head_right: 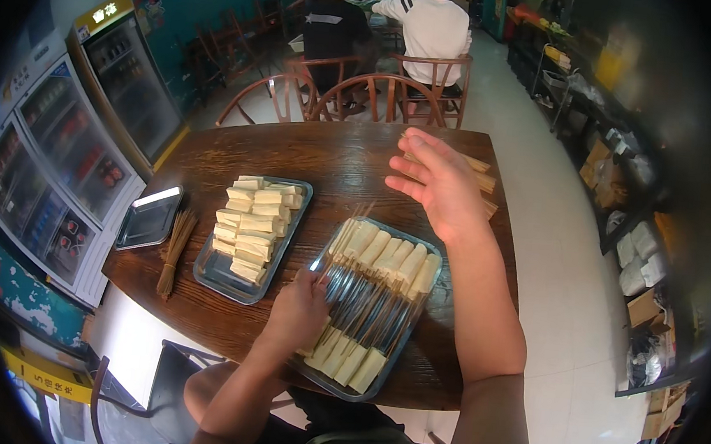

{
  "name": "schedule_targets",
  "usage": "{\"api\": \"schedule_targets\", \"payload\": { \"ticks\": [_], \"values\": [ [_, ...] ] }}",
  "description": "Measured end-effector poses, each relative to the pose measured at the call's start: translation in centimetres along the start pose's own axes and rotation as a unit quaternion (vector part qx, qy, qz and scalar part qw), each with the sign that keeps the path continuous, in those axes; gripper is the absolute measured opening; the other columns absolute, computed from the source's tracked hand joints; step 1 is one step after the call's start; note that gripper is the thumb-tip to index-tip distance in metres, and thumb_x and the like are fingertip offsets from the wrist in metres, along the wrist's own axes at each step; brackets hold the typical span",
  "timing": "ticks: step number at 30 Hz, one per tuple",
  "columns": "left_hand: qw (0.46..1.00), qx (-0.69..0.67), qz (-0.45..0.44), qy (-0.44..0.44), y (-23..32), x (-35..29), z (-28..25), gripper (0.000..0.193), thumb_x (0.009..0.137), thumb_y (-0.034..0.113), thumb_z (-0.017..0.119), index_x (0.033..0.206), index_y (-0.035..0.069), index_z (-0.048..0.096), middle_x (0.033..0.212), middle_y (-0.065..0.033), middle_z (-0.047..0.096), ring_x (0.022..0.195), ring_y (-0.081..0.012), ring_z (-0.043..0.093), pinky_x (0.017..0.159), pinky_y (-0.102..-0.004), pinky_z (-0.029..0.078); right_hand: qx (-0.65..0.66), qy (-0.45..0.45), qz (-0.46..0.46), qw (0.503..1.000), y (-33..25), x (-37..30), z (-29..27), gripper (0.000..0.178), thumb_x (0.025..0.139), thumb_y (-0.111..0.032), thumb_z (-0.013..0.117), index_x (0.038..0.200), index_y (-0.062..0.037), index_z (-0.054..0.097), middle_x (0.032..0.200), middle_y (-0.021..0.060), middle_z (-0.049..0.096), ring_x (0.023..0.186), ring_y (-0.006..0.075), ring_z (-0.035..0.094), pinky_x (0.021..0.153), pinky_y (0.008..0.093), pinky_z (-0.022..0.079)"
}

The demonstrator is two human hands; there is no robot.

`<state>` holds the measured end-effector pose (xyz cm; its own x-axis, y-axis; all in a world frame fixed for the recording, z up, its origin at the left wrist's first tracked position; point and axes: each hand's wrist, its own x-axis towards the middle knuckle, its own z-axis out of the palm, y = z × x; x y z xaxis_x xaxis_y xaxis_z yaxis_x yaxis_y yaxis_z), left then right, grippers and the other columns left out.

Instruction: The person repeatedly picks up rectangular tofu blocks from a tray and threads them onto thin wooden skewers, then places the skewered tofu into a second tray. The process is continuous and repetitive throughout the clip.

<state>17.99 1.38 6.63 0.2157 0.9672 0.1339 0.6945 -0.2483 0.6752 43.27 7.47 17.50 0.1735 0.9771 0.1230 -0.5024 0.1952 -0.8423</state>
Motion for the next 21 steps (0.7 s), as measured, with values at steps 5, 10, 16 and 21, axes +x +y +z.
{"api": "schedule_targets", "payload": {
  "ticks": [5,10,16,21],
  "values": [
    [1.0,0.017,0.009,0.0,0.7,-0.7,-0.2,0.021,0.098,0.018,0.054,0.107,0.0,0.062,0.09,-0.0244,0.07,0.083,-0.0453,0.067,0.074,-0.052,0.053,-0.015,0.005,0.008,1.0,0.1,-0.3,0.6,0.042,0.098,-0.022,0.064,0.133,-0.0005,0.056,0.12,0.0096,0.062,0.106,0.0251,0.062,0.09,0.0447,0.055],
    [0.996,0.073,0.038,0.033,0.0,-2.3,-2.8,0.018,0.1,0.017,0.052,0.105,0.004,0.063,0.085,-0.0192,0.07,0.079,-0.0363,0.068,0.073,-0.0457,0.054,-0.035,-0.001,0.033,0.999,0.9,-0.1,1.1,0.039,0.098,-0.022,0.064,0.13,-0.0015,0.059,0.116,0.0084,0.061,0.099,0.0229,0.062,0.085,0.0413,0.056],
    [0.928,-0.305,-0.05,0.209,-6.8,-3.9,-6.7,0.027,0.109,0.024,0.043,0.108,0.002,0.06,0.071,0.0022,0.049,0.063,-0.0072,0.044,0.058,-0.0236,0.039,-0.149,-0.029,0.024,0.988,3.9,-0.2,2.4,0.029,0.099,-0.024,0.064,0.12,-0.0035,0.063,0.105,0.0056,0.064,0.088,0.0154,0.062,0.076,0.0323,0.055],
    [0.828,-0.446,-0.07,0.332,-13.8,-4.3,-6.0,0.017,0.109,0.021,0.044,0.105,0.005,0.05,0.073,0.0059,0.042,0.06,-0.0027,0.034,0.053,-0.0197,0.029,-0.455,-0.286,-0.032,0.843,10.9,0.3,9.8,0.028,0.093,-0.023,0.07,0.115,-0.0064,0.069,0.099,0.0038,0.07,0.09,0.0141,0.065,0.08,0.0302,0.053]
  ]
}}
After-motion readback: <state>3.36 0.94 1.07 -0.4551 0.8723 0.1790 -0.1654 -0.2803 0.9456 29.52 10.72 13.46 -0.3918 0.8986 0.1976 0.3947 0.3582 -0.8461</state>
